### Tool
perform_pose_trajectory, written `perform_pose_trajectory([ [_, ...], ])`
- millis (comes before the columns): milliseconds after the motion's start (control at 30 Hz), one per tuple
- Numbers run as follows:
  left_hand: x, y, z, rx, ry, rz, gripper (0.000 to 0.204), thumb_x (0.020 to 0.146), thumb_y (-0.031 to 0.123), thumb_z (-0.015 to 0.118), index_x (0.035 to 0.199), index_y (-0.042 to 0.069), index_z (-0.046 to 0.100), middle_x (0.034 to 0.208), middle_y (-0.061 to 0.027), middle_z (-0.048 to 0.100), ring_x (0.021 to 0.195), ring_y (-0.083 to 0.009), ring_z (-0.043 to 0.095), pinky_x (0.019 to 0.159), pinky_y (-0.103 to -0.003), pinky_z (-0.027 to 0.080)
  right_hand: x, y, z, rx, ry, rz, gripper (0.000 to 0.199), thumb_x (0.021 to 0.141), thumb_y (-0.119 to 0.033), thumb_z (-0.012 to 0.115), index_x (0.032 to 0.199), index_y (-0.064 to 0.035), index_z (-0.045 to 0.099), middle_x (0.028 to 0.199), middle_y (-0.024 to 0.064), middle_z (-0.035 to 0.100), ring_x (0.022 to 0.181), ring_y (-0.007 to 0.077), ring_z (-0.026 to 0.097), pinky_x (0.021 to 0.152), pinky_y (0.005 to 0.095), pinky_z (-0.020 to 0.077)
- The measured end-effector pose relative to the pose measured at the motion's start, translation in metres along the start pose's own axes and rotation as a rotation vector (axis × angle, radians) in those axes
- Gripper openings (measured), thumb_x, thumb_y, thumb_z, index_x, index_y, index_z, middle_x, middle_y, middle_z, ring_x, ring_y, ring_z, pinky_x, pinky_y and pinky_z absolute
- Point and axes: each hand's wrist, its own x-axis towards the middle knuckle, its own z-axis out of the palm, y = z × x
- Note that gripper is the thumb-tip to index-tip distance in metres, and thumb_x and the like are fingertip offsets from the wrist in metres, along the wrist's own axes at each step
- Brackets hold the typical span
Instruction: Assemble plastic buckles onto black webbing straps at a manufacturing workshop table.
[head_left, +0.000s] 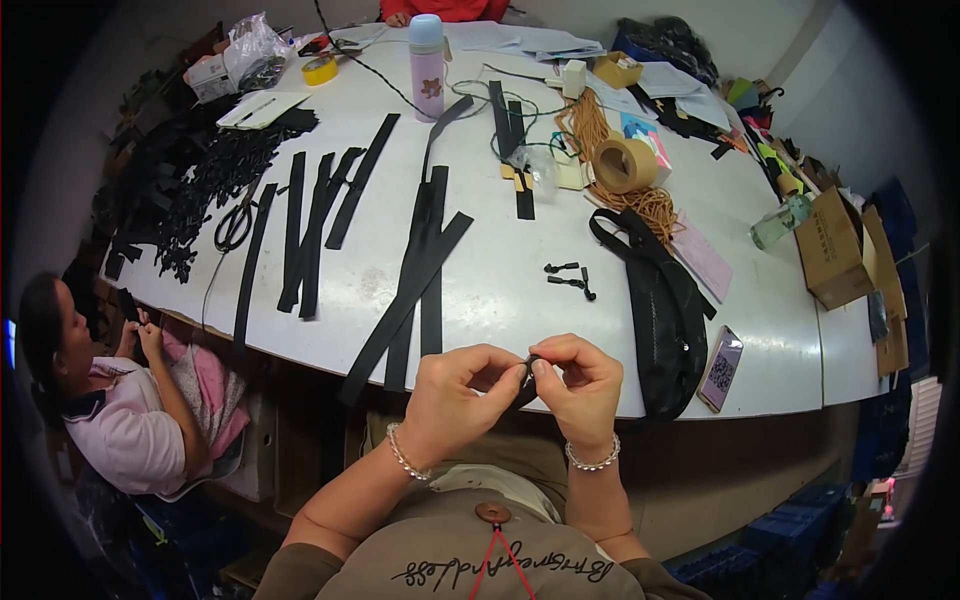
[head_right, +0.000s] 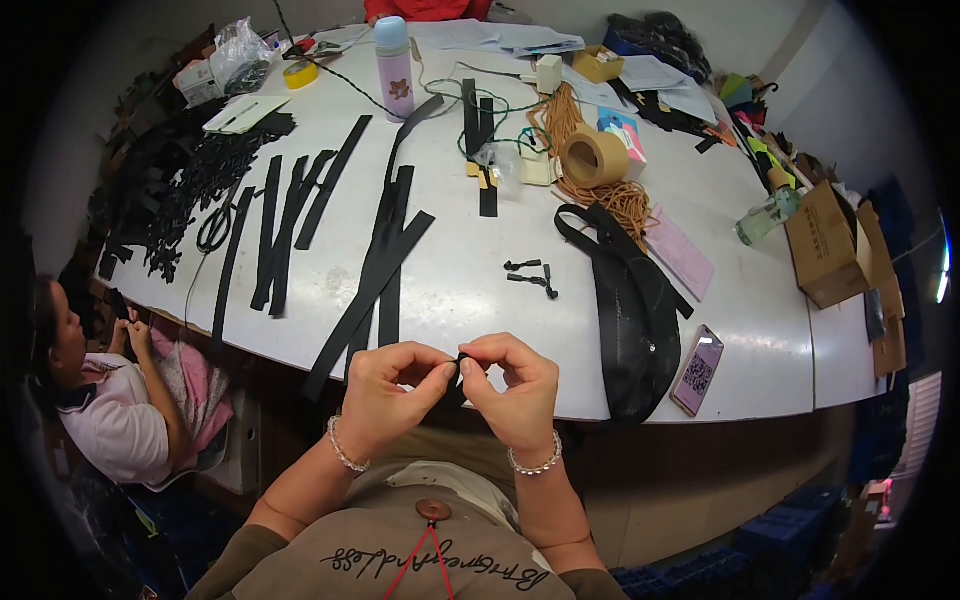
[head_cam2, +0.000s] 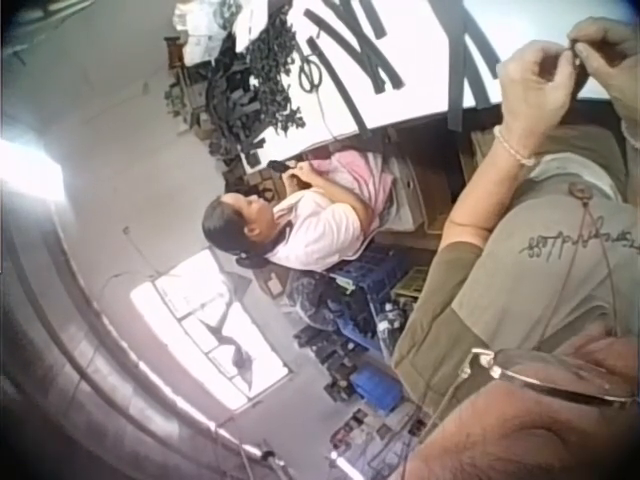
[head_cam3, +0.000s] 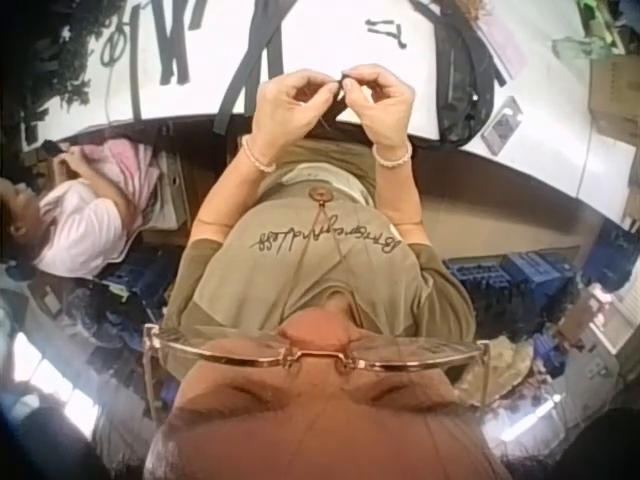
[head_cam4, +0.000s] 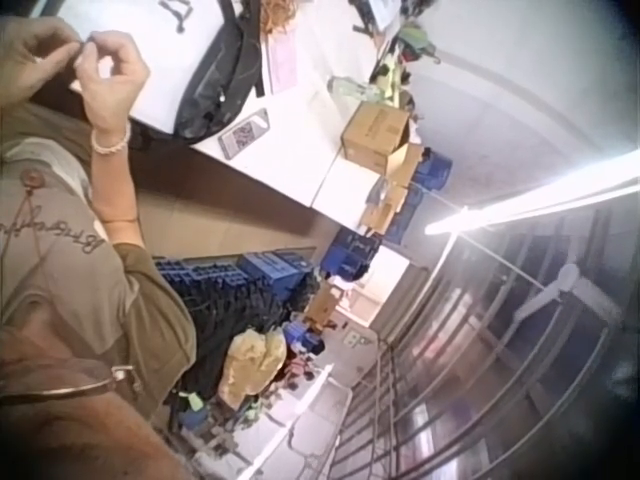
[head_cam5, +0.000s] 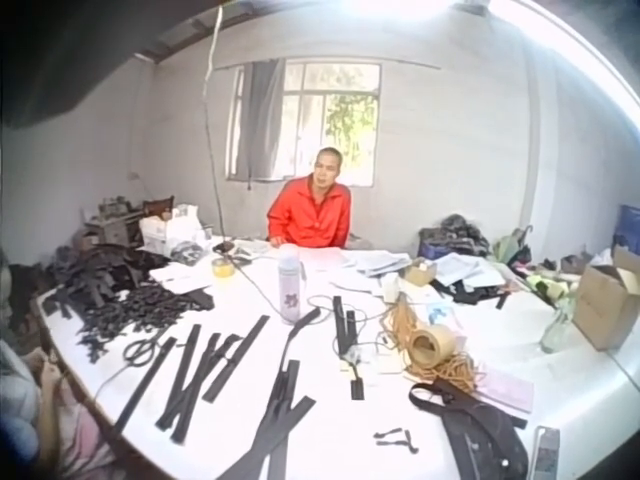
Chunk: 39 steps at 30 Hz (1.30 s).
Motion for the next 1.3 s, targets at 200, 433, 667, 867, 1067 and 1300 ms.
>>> perform_pose_trajectory([
  [200,0.002,-0.007,0.002,-0.009,0.006,-0.032,0.009,0.08,0.005,0.067,0.084,-0.003,0.066,0.072,-0.0086,0.068,0.061,-0.0099,0.065,0.056,-0.022,0.052,0.001,0.004,0.001,-0.043,0.017,0.017,0.014,0.074,0.011,0.062,0.085,0.0041,0.064,0.082,0.0066,0.064,0.071,0.0084,0.057,0.065,0.0211,0.0467],
  [433,0.005,-0.012,0.004,-0.085,0.029,-0.091,0.009,0.082,0.005,0.066,0.083,-0.004,0.066,0.07,-0.0073,0.067,0.062,-0.007,0.063,0.055,-0.021,0.05,-0.009,0.013,0.011,-0.02,0.093,0.098,0.012,0.075,0.009,0.063,0.086,0.0043,0.063,0.081,0.0057,0.063,0.072,0.008,0.057,0.064,0.0203,0.0475],
  [667,0.008,-0.031,0.001,-0.397,-0.057,-0.32,0.011,0.082,0.006,0.067,0.089,-0.003,0.066,0.079,-0.0038,0.067,0.067,-0.0063,0.062,0.059,-0.018,0.049,-0.009,0.015,0.008,0.08,0.13,0.175,0.011,0.078,0.004,0.066,0.089,0.0047,0.062,0.085,0.0048,0.063,0.076,0.0083,0.057,0.066,0.0206,0.0474],
  [867,0.0,-0.053,0.0,-0.459,-0.101,-0.406,0.021,0.082,0.003,0.067,0.102,-0.002,0.067,0.083,-0.002,0.066,0.071,-0.0049,0.058,0.061,-0.018,0.048,-0.018,0.033,0.0,-0.228,0.089,0.003,0.01,0.08,0.005,0.064,0.089,0.0031,0.061,0.085,0.0023,0.061,0.074,0.0055,0.054,0.068,0.0185,0.0448],
  [1067,-0.009,-0.064,0.004,-0.467,-0.139,-0.454,0.022,0.082,0.003,0.068,0.103,-0.001,0.066,0.084,-0.0024,0.066,0.074,-0.0051,0.059,0.066,-0.019,0.049,-0.019,0.036,-0.001,-0.087,0.05,0.191,0.006,0.08,0.004,0.065,0.085,0.0027,0.062,0.081,0.0017,0.06,0.07,0.0051,0.053,0.064,0.0186,0.0445],
  [1300,-0.015,-0.064,0.008,-0.353,-0.068,-0.349,0.019,0.081,0.003,0.068,0.099,-0.001,0.065,0.087,-0.0046,0.067,0.079,-0.0069,0.061,0.07,-0.02,0.051,-0.01,0.023,-0.006,-0.088,-0.086,0.46,0.012,0.081,0.001,0.066,0.092,0.0039,0.065,0.075,0.0,0.062,0.065,0.003,0.055,0.057,0.0166,0.045],
])
